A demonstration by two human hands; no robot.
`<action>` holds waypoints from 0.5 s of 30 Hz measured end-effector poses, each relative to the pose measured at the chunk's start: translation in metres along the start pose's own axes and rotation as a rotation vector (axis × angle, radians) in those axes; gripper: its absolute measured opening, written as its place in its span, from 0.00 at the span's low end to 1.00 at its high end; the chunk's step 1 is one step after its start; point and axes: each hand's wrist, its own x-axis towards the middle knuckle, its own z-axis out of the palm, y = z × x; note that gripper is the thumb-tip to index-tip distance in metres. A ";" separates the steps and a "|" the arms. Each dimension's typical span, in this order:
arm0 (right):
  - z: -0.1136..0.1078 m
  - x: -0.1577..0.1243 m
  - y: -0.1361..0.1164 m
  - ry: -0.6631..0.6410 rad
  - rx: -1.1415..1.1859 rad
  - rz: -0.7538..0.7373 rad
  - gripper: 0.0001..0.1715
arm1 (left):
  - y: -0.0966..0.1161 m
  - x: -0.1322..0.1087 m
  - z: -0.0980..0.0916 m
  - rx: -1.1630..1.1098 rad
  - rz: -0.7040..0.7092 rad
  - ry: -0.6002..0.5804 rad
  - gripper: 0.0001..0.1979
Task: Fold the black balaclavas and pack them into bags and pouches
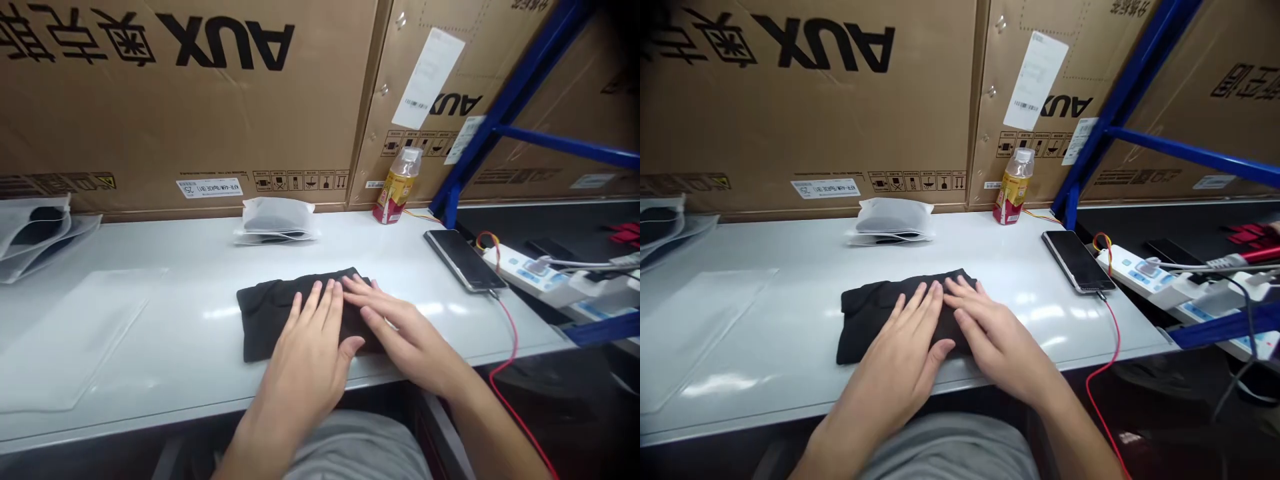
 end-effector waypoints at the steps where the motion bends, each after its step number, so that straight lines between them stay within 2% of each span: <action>1: -0.004 -0.002 0.004 0.063 -0.011 0.039 0.28 | 0.003 0.000 0.004 0.021 -0.013 -0.009 0.31; 3: -0.008 -0.005 0.006 0.098 -0.105 0.068 0.29 | 0.006 -0.002 0.011 0.059 -0.033 -0.009 0.30; 7: 0.002 -0.007 -0.005 -0.093 -0.273 -0.076 0.33 | 0.005 -0.007 0.014 0.075 -0.023 0.006 0.29; 9: 0.009 -0.006 -0.007 -0.118 -0.331 -0.093 0.33 | 0.001 -0.008 0.012 0.060 -0.018 0.005 0.29; 12: 0.015 -0.006 -0.001 -0.112 -0.371 -0.018 0.32 | -0.009 -0.008 0.008 0.038 -0.009 -0.005 0.28; 15: 0.015 -0.010 0.008 -0.005 -0.392 0.134 0.36 | -0.019 -0.008 0.006 0.026 0.006 -0.018 0.27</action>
